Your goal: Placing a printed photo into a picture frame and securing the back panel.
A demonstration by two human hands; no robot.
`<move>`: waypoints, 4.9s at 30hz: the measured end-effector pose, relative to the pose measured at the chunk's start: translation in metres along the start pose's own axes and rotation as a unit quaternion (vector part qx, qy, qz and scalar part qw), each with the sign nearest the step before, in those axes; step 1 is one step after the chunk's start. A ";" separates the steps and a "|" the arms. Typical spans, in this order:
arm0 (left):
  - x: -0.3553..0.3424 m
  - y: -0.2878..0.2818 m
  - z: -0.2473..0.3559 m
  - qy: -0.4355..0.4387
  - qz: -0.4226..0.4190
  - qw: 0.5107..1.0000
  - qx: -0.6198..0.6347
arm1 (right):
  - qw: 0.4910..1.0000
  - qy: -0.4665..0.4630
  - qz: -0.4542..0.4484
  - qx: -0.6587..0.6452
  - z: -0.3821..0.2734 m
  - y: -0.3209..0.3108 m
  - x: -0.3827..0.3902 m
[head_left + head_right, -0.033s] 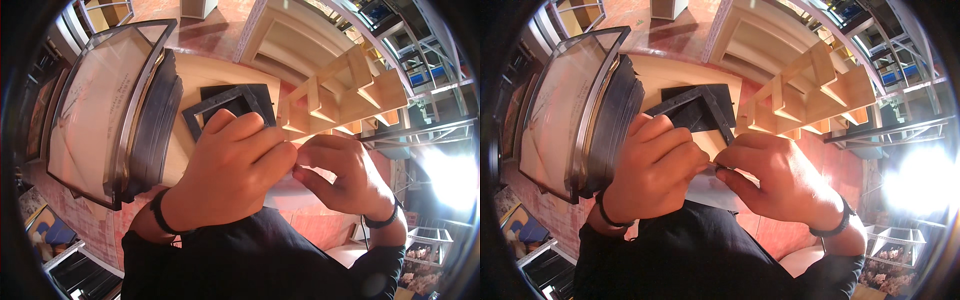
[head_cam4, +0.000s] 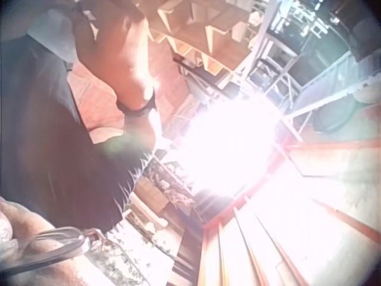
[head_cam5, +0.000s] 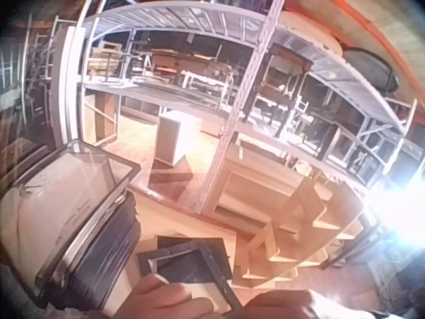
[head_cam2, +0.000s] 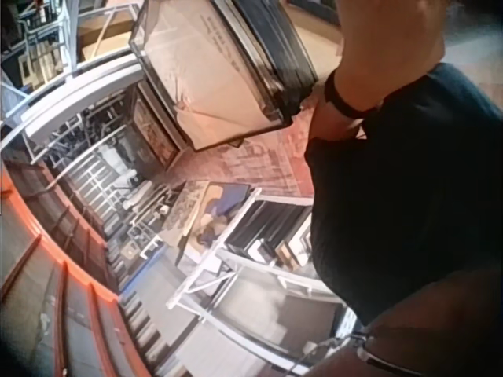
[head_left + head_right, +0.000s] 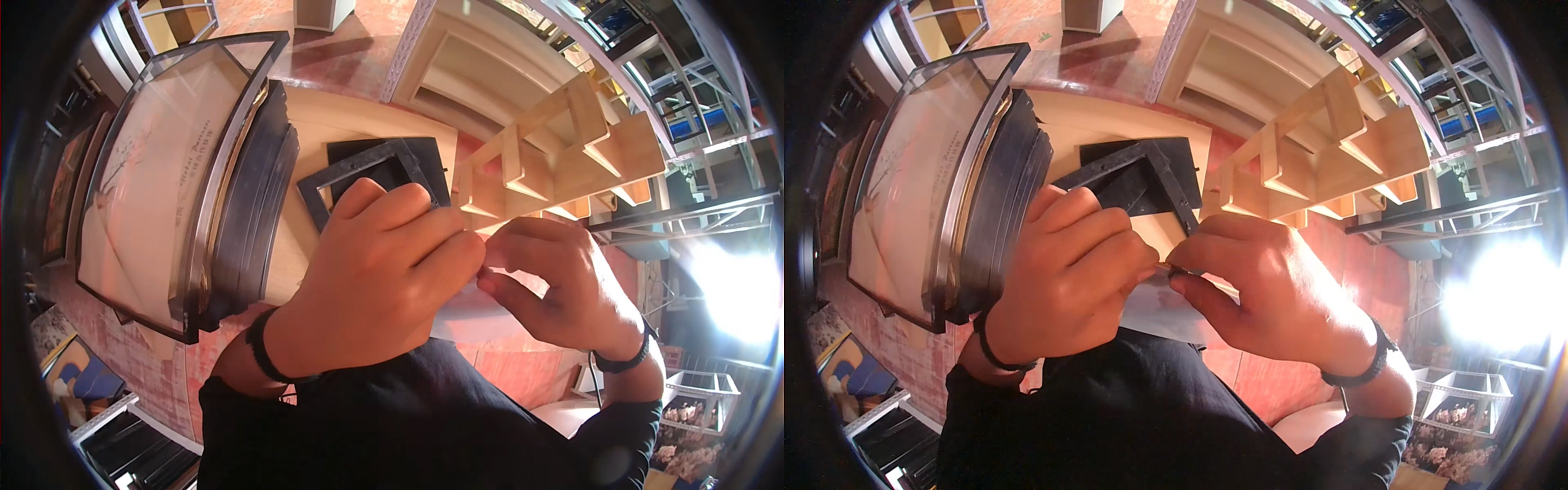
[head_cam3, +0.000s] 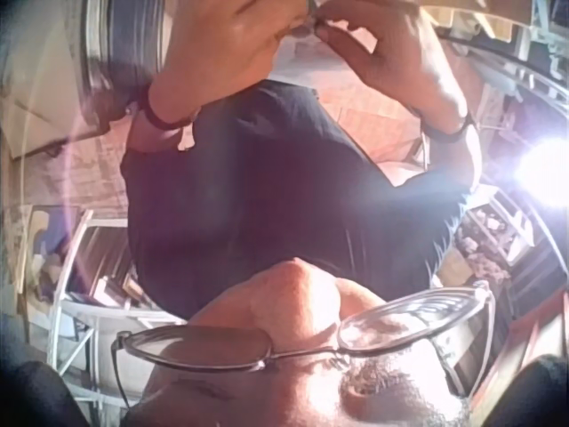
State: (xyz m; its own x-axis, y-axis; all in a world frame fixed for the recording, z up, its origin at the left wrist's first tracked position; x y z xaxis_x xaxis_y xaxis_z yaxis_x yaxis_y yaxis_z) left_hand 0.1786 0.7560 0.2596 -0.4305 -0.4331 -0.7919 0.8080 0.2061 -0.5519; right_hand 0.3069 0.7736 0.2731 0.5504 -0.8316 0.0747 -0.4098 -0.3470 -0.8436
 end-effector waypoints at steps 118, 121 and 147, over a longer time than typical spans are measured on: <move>0.131 0.107 -0.088 -0.343 -0.007 0.768 0.541 | 0.736 0.141 0.281 -0.599 0.185 0.092 0.057; 0.136 0.118 -0.089 -0.367 -0.006 0.768 0.525 | 0.728 0.156 0.281 -0.605 0.188 0.097 0.058; 0.366 0.173 -0.188 -0.642 -0.079 0.742 0.175 | 0.671 0.318 0.439 -0.506 0.304 0.110 0.156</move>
State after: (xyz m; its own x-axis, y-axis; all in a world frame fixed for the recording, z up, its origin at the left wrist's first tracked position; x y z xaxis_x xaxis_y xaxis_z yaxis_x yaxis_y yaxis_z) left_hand 0.0847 0.7984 -0.1748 0.0250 -0.9531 0.3015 0.9400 -0.0803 -0.3316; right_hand 0.5691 0.7381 0.0304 -0.5157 -0.8135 0.2686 -0.8343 0.5482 0.0584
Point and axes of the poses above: each hand's wrist, its own x-axis away from the middle knuckle, its own y-axis out of the palm, z = x × y, the point moved 8 cm from there along -x, towards the middle knuckle, and after that the axes turned 10 degrees about y, right-handed, at the moved point
